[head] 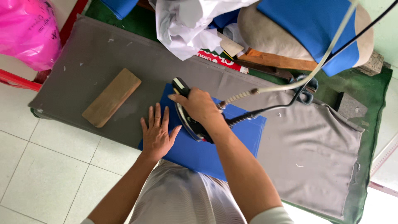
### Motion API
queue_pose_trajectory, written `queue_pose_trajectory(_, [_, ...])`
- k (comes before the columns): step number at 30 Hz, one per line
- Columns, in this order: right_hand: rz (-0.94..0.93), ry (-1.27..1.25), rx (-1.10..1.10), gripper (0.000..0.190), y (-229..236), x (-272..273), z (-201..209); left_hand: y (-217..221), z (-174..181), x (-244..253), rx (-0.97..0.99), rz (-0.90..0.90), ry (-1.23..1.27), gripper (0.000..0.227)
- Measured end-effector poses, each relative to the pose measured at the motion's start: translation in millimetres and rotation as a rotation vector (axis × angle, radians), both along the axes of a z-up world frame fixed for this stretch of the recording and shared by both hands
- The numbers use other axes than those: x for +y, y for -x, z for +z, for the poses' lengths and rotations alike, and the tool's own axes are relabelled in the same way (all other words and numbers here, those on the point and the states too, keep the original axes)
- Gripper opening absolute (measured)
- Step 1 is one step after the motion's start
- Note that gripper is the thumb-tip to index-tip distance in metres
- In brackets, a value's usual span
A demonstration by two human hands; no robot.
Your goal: The person irons a blue piece of fabric on a table using a steam iron. They repeatedly smooth the fabric, fold it, and press it with the iron to remove wrinkles. The person also uses a wooden block to assist in pressing specific areas of the fabric.
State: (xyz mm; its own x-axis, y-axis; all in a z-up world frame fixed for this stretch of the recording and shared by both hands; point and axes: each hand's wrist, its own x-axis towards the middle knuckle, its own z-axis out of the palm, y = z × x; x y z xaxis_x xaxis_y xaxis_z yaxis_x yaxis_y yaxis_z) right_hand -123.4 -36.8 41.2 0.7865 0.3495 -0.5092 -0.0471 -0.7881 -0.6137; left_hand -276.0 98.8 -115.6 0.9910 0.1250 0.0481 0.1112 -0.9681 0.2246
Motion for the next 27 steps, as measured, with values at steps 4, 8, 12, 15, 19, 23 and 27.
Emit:
queue_pose_trajectory(4, [0.018,-0.021,-0.007,0.074,-12,33,-5,19,-7,16,-0.030,0.043,-0.080,0.082])
queue_pose_trajectory(8, [0.229,0.019,0.016,0.070,-11,50,5,24,14,51,-0.121,0.107,-0.138,0.078])
queue_pose_trajectory(12, [0.494,0.094,0.104,0.066,27,53,27,11,33,114,-0.178,0.220,-0.095,0.069])
queue_pose_trajectory(15, [0.686,0.078,0.174,0.065,56,52,36,-10,32,152,-0.185,0.199,-0.073,0.067])
queue_pose_trajectory(19, [0.720,0.041,0.149,0.068,77,55,36,-36,31,171,-0.032,0.203,0.019,0.078])
queue_pose_trajectory(23, [0.394,0.018,0.134,0.063,65,62,19,-48,26,173,-0.008,0.232,0.008,0.076])
queue_pose_trajectory(27, [0.217,0.059,0.113,0.068,33,34,28,-34,46,154,0.015,0.201,0.044,0.080])
